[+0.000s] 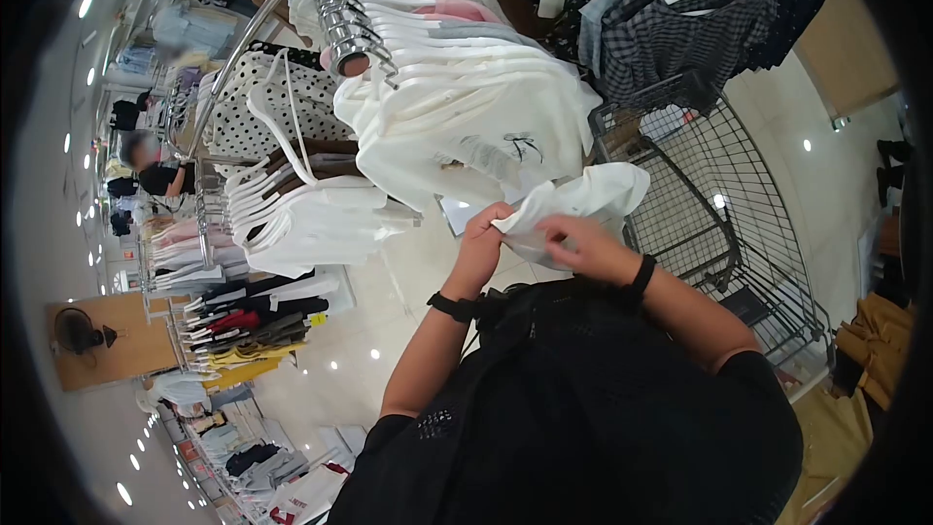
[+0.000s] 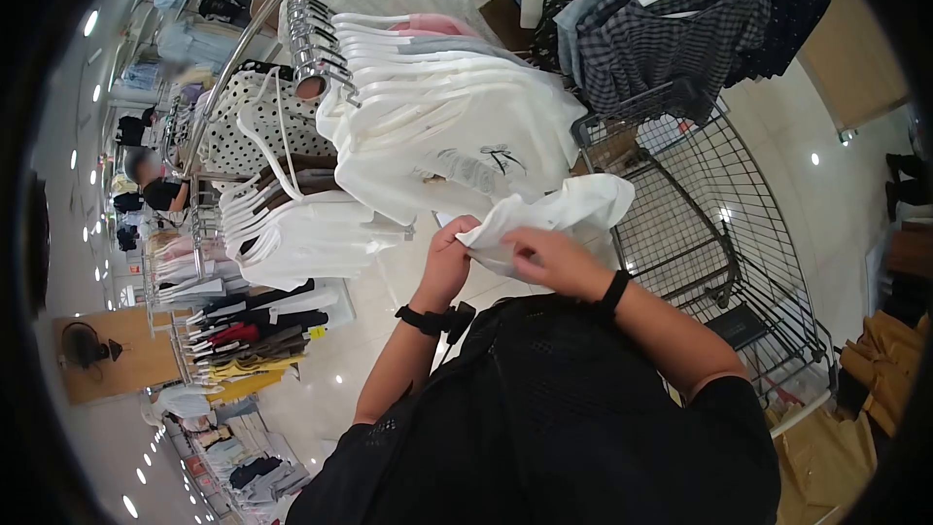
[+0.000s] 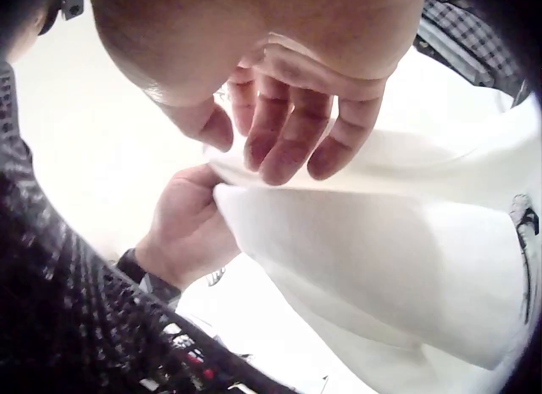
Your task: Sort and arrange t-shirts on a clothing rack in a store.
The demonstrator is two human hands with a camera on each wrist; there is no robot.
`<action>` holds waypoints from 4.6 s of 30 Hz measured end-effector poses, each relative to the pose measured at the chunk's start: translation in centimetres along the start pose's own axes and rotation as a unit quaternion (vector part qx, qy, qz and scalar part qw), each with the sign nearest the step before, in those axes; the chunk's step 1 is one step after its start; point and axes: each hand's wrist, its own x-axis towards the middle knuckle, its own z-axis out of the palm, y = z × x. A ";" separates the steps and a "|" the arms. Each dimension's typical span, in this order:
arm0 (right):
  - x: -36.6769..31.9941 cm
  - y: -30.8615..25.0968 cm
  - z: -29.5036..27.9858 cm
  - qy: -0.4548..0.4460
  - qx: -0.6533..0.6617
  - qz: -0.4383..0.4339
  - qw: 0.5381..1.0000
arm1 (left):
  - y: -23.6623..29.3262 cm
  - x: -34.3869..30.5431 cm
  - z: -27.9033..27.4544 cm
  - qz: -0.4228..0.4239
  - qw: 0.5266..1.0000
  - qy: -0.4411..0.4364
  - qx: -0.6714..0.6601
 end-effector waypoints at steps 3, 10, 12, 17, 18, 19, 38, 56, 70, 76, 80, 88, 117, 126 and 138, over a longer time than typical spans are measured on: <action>0.6 1.1 -0.9 0.095 -0.052 -0.035 0.993 | 1.7 -1.4 -0.4 0.001 0.999 0.004 -0.038; 3.4 2.7 -0.6 -0.116 -0.189 -0.001 0.975 | 6.1 -5.3 -1.3 -0.013 0.999 0.016 0.025; 3.6 3.3 1.7 -0.089 -0.179 -0.103 0.974 | 5.9 -6.5 -1.8 -0.002 0.999 0.018 0.048; 4.7 3.0 6.3 -0.144 -0.077 -0.078 0.983 | 4.2 -10.2 -3.2 -0.014 0.992 0.057 0.115; 4.8 2.9 7.4 -0.144 -0.038 -0.071 0.986 | 3.4 -11.0 -3.8 -0.008 0.991 0.060 0.116; 5.0 2.9 8.4 -0.143 -0.002 -0.065 0.988 | 2.5 -11.9 -4.6 -0.012 0.988 0.065 0.136; 3.2 -3.7 31.6 -0.204 -0.179 -0.051 0.961 | -4.6 -29.7 -16.5 -0.022 0.992 0.089 0.086; 2.8 -4.9 37.2 -0.136 -0.326 -0.091 0.931 | -5.7 -32.8 -21.7 0.101 0.969 0.043 0.220; 21.7 1.8 28.2 -0.269 -0.266 0.127 0.917 | -3.1 -30.0 -27.9 -0.089 0.988 0.129 0.000; 36.2 -7.2 28.9 0.126 -0.008 -0.137 0.983 | 0.9 -28.7 -29.1 -0.115 0.977 0.178 -0.015; 44.3 -7.5 28.7 0.189 -0.038 -0.145 0.971 | 2.7 -27.4 -29.7 -0.095 0.959 0.265 -0.018; 46.5 -11.0 29.8 0.065 0.077 -0.031 0.994 | 3.3 -27.4 -30.4 -0.039 0.912 0.407 -0.036; 4.6 -12.3 24.3 0.298 0.221 -0.114 0.921 | 2.2 -29.3 -26.3 0.063 0.973 0.216 -0.048; 0.6 -18.2 20.1 0.233 0.482 -0.186 0.824 | 5.9 -27.1 -16.8 0.087 0.994 0.060 -0.041; -7.4 -2.4 11.4 0.241 0.103 -0.133 0.956 | 9.0 -23.4 -5.7 0.062 0.990 0.055 -0.115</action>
